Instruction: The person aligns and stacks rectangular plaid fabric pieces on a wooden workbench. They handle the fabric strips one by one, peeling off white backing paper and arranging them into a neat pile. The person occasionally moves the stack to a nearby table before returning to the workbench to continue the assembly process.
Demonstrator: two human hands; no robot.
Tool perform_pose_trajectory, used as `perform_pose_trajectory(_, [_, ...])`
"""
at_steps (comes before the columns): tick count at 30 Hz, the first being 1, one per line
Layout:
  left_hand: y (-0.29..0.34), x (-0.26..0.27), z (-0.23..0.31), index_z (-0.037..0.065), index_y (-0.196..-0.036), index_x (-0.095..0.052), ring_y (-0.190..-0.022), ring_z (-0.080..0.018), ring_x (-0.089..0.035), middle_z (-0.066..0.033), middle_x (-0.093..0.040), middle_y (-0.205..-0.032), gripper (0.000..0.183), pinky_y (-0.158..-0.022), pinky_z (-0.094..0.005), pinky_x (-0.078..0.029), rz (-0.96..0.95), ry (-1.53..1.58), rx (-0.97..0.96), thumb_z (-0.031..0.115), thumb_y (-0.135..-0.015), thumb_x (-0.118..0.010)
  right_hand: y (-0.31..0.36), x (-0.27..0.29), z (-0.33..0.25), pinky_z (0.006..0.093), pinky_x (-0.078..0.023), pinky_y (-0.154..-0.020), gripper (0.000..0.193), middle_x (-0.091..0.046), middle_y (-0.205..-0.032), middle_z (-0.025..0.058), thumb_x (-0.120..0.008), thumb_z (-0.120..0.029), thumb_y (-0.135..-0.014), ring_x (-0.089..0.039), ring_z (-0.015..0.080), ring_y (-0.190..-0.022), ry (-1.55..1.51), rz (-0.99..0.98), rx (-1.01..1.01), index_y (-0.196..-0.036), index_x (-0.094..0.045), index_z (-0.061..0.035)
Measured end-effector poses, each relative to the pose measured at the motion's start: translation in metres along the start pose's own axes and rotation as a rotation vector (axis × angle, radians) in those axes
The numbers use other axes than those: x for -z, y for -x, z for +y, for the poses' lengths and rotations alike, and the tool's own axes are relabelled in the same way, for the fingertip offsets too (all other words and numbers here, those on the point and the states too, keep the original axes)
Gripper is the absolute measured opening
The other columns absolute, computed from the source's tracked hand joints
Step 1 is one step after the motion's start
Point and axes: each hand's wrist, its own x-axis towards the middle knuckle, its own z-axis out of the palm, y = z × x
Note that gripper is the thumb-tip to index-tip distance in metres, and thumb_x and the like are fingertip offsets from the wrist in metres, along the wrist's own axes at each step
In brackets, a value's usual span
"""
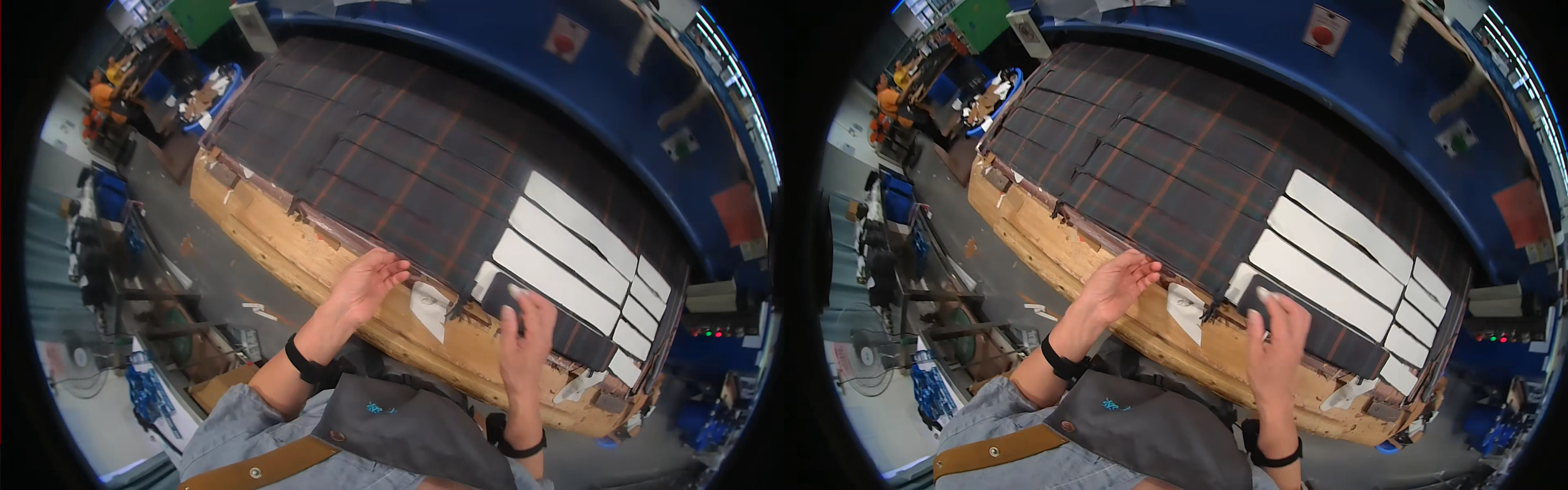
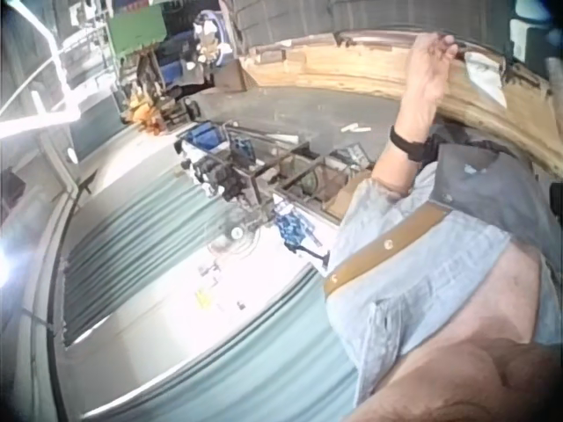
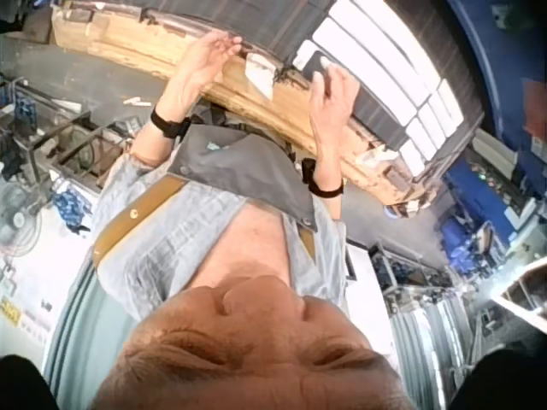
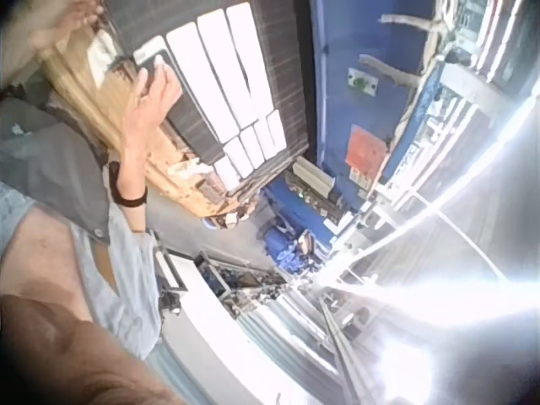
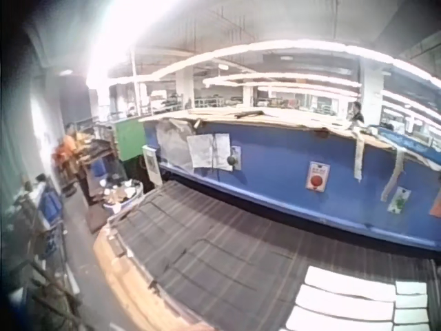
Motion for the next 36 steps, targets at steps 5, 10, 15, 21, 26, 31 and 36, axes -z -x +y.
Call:
perform_pose_trajectory(5, [-0.019, 0.005, 0.02, 0.006, -0.09, -0.058, -0.082, -0.0192, -0.068, -0.0064, -0.066, -0.09, 0.005, -0.066, -0.029, -0.056, -0.213, 0.008, 0.128, 0.006, -0.096, -0.06, -0.043, -0.072, -0.034, 0.0462, -0.039, -0.103, 0.046, -0.055, -0.124, 0.0151, -0.077, -0.018, -0.083, -0.048, 0.0379, -0.123, 0.132, -0.143, 0.26, -0.125, -0.063, -0.004])
perform_pose_trajectory(10, [-0.031, 0.022, 0.036, 0.001, -0.098, -0.064, -0.078, -0.0181, -0.069, -0.0096, -0.069, -0.088, 0.009, -0.063, -0.026, -0.056, -0.309, -0.066, 0.25, 0.008, -0.097, -0.06, -0.057, -0.113, -0.039, 0.049, -0.036, -0.105, 0.055, -0.056, -0.125, 0.0146, -0.08, -0.021, -0.08, -0.046, 0.0393, -0.126, 0.223, -0.192, 0.279, -0.128, -0.06, -0.0047])
perform_pose_trajectory(15, [-0.037, 0.026, 0.039, -0.003, -0.109, -0.065, -0.081, -0.018, -0.071, -0.0121, -0.07, -0.095, 0.019, -0.063, -0.0261, -0.057, -0.333, -0.111, 0.274, 0.011, -0.098, -0.059, -0.064, -0.119, -0.036, 0.0497, -0.038, -0.105, 0.046, -0.06, -0.119, 0.0144, -0.079, -0.017, -0.081, -0.052, 0.0378, -0.12, 0.278, -0.156, 0.373, -0.121, -0.063, -0.0027])
perform_pose_trajectory(21, [-0.036, 0.017, 0.052, -0.005, -0.122, -0.061, -0.083, -0.0165, -0.071, -0.0128, -0.069, -0.106, 0.029, -0.063, -0.0264, -0.057, -0.323, -0.24, 0.248, 0.014, -0.1, -0.056, -0.078, -0.118, -0.034, 0.0494, -0.04, -0.105, 0.028, -0.069, -0.106, 0.0119, -0.073, -0.011, -0.084, -0.061, 0.0323, -0.107, 0.272, -0.119, 0.413, -0.11, -0.067, -0.002])
perform_pose_trajectory(26, [-0.034, 0.027, 0.059, -0.002, -0.121, -0.062, -0.077, -0.0167, -0.071, -0.0132, -0.071, -0.113, 0.028, -0.061, -0.0251, -0.057, -0.311, -0.435, 0.399, 0.017, -0.101, -0.057, -0.089, -0.114, -0.041, 0.049, -0.04, -0.105, 0.02, -0.069, -0.103, 0.0121, -0.068, -0.01, -0.089, -0.061, 0.0315, -0.106, 0.228, -0.146, 0.36, -0.106, -0.069, -0.002])
perform_pose_trajectory(31, [-0.023, 0.03, 0.074, -0.001, -0.119, -0.062, -0.077, -0.0162, -0.072, -0.0128, -0.073, -0.1, 0.035, -0.055, -0.0224, -0.054, -0.455, -0.672, 0.38, 0.029, -0.102, -0.057, -0.099, -0.108, -0.039, 0.0471, -0.04, -0.104, 0.017, -0.069, -0.101, 0.013, -0.066, -0.012, -0.091, -0.061, 0.0331, -0.105, 0.179, -0.177, 0.316, -0.103, -0.07, -0.0008])
perform_pose_trajectory(36, [-0.03, 0.011, 0.072, -0.003, -0.123, -0.059, -0.073, -0.0167, -0.072, -0.0146, -0.071, -0.106, 0.044, -0.051, -0.0225, -0.054, -0.387, -0.527, 0.245, 0.036, -0.101, -0.059, -0.099, -0.107, -0.037, 0.0445, -0.041, -0.101, 0.017, -0.069, -0.101, 0.0141, -0.065, -0.012, -0.092, -0.061, 0.0338, -0.104, 0.109, -0.207, 0.264, -0.103, -0.07, 0.0003])
